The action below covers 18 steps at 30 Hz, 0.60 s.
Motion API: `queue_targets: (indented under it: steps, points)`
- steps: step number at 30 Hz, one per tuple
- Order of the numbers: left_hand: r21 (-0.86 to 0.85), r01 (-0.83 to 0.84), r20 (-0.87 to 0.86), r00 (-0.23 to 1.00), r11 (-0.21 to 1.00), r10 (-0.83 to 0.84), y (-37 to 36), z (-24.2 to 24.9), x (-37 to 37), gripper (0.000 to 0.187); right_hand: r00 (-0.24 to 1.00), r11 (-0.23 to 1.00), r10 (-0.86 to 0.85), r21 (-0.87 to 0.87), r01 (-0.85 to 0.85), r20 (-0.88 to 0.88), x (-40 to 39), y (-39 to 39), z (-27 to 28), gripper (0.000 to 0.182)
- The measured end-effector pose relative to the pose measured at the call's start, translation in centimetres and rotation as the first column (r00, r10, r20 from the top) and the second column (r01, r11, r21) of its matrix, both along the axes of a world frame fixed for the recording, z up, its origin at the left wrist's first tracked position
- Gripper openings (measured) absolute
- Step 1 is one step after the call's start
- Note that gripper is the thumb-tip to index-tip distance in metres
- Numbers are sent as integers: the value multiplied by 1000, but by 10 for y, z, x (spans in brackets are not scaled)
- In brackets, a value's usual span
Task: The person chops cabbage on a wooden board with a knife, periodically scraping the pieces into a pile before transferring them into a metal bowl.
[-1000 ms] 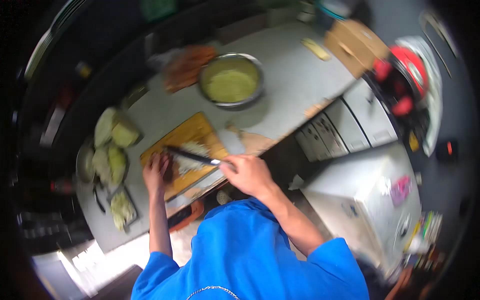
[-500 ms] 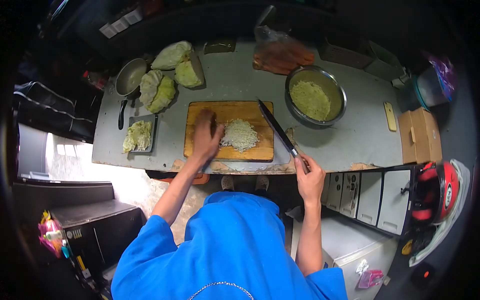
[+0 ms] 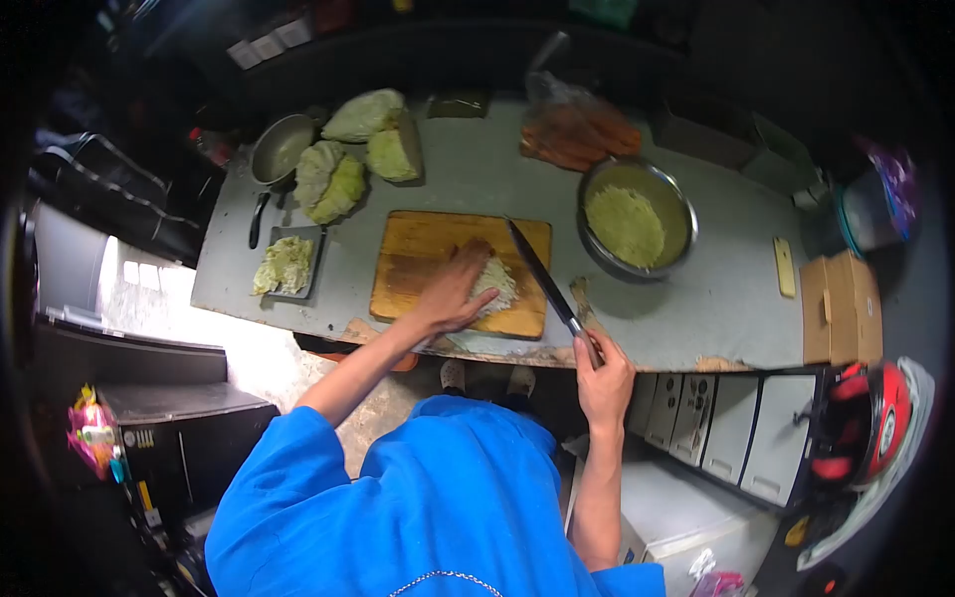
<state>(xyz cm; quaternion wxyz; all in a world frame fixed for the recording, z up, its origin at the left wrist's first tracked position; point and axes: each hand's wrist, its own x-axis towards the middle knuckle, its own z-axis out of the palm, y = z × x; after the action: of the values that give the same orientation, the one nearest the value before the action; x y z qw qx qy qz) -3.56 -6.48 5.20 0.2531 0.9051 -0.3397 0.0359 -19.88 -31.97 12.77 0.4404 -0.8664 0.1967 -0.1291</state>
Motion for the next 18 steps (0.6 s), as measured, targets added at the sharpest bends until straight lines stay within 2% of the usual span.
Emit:
queue_targets:
  steps: [1, 2, 3, 5, 6, 8, 9, 11, 12, 13, 15, 16, 17, 18]
  points:
    - [6, -33, 14, 999, 999, 32, -3, 4, -1, 76, 1000, 1000, 4, 18, -4, 14, 1, 1, 1, 29]
    - [-205, -155, -73, 987, 966, 143, -4, 9, -3, 71, 1000, 998, -5, 68, 7, -19, 1, 2, 5, 28]
    - [-398, -281, -174, 958, 873, 229, -3, 14, -6, 67, 999, 993, -2, 116, -3, 48, -2, 1, -5, 29]
    - [-523, -322, -115, 944, 789, 308, -6, 33, -23, 48, 981, 936, 18, 348, 51, -194, -7, 4, -5, 33]
    - [-524, -336, -109, 938, 783, 330, -10, 37, -27, 48, 981, 896, 40, 442, 49, -189, -7, 16, 1, 34]
    - [-614, -209, -55, 973, 761, 222, -17, 41, -34, 32, 975, 793, 98, 608, 45, -199, -7, 42, 12, 34]
    - [-617, -219, -55, 970, 756, 236, -18, 46, -35, 32, 970, 735, 150, 678, 19, -189, -5, 47, 12, 33]
    - [-629, -440, -381, 893, 641, 239, -16, 55, -32, 26, 973, 663, 181, 748, -12, -145, 0, 59, 15, 32]
    - [-599, -489, -415, 867, 635, 276, -12, 58, -29, 28, 969, 633, 212, 773, -39, -125, 0, 61, 22, 33]
    - [-600, -502, -415, 861, 624, 293, -6, 61, -27, 28, 965, 633, 232, 772, -52, -125, 1, 60, 27, 33]
    - [-470, -537, -424, 834, 700, 355, 9, 69, -28, 31, 961, 658, 245, 750, -65, -131, -2, 57, 33, 34]
    - [-469, -548, -425, 828, 693, 366, 18, 64, -27, 31, 947, 717, 292, 686, -124, -135, -2, 47, 29, 34]
    - [-406, -529, -303, 847, 745, 437, 29, 52, -26, 41, 947, 758, 284, 641, -125, -150, -3, 39, 25, 36]
    - [-333, -515, -173, 857, 790, 486, 37, 41, -27, 52, 960, 844, 229, 524, -113, -163, -3, 35, 27, 33]
